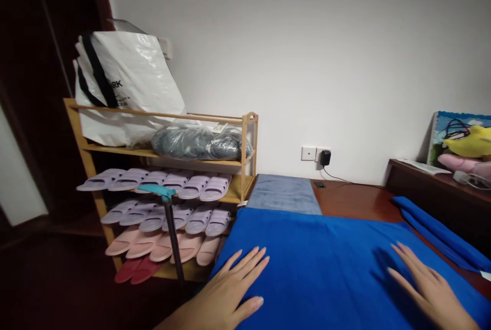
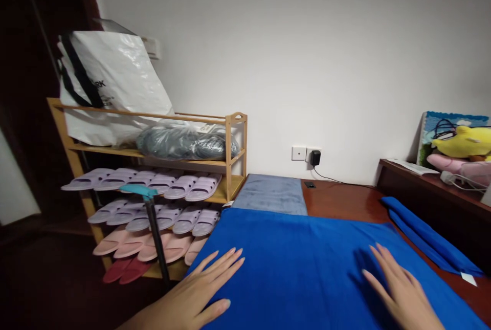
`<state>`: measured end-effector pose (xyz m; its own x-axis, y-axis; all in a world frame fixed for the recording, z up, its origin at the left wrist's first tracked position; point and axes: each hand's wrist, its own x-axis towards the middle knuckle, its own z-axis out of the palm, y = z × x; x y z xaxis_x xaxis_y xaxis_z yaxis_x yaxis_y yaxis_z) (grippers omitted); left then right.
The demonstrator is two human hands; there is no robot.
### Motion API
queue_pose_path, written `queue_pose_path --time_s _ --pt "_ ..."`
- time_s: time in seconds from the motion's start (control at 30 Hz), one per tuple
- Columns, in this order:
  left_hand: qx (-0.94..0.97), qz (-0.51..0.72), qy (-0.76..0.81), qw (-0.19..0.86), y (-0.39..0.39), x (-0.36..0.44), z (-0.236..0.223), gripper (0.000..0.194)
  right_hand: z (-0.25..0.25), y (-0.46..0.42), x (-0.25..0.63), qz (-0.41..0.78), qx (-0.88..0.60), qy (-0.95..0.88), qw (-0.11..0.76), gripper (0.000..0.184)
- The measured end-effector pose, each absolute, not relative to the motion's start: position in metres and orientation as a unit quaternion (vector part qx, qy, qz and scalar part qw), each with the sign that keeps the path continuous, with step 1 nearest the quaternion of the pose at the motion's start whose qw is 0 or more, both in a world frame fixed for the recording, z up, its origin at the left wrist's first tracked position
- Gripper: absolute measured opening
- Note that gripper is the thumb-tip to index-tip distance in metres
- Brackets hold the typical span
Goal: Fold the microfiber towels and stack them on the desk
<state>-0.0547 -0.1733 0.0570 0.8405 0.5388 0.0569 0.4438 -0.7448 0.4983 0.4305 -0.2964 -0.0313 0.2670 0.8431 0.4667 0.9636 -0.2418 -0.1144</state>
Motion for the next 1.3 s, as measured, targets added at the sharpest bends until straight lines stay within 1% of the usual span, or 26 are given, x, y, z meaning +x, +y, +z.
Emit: queue_pose_path --time_s 0.1,0.17,0.27,0.37,0.43,0.53,0.7,0.8,0.9,1.0,1.1,1.2,1.3 --pt "0.932 0.077 0.255 0.245 -0.178 -0.049 0.055 0.062 0.005 -0.23 0.363 -0.05 -0.752 -0.64 0.149 0.073" --pt "0.934 0.053 0.258 0.242 -0.179 -0.048 0.053 0.064 0.018 -0.188 0.324 0.009 -0.756 -0.641 0.129 0.077" --pt "0.938 0.041 0.26 0.226 -0.179 -0.049 0.054 0.065 0.012 -0.149 0.292 0.032 -0.762 -0.635 0.124 0.08" --pt "0.947 0.035 0.251 0.198 -0.178 -0.051 0.056 0.067 -0.008 -0.138 0.288 0.044 -0.764 -0.634 0.112 0.08" --pt "0.951 0.03 0.247 0.184 -0.178 -0.052 0.054 0.068 -0.016 -0.138 0.291 0.043 -0.765 -0.633 0.109 0.079" --pt "0.952 0.041 0.242 0.183 -0.178 -0.056 0.052 0.07 -0.012 -0.143 0.29 0.028 -0.766 -0.633 0.11 0.076" --pt "0.949 0.048 0.241 0.199 -0.172 -0.057 0.064 0.057 0.008 -0.174 0.272 -0.008 -0.763 -0.637 0.112 0.074" --pt "0.953 0.064 0.245 0.167 -0.15 -0.037 0.077 0.055 0.011 -0.209 0.256 0.032 -0.758 -0.645 0.088 0.081" --pt "0.955 0.05 0.259 0.133 -0.114 0.006 0.08 0.06 0.011 -0.241 0.243 0.076 -0.752 -0.652 0.063 0.085" --pt "0.955 0.061 0.271 0.106 -0.077 0.052 0.067 0.059 0.011 -0.258 0.235 0.092 -0.751 -0.651 0.053 0.082" --pt "0.957 0.081 0.262 0.097 -0.054 0.081 0.042 0.059 0.009 -0.263 0.233 0.087 -0.747 -0.657 0.056 0.079" --pt "0.956 0.072 0.263 0.106 -0.045 0.087 0.02 0.061 0.006 -0.261 0.235 0.081 -0.745 -0.659 0.062 0.077" --pt "0.957 0.073 0.262 0.103 -0.045 0.082 0.012 0.061 0.001 -0.257 0.239 0.067 -0.739 -0.665 0.084 0.075"
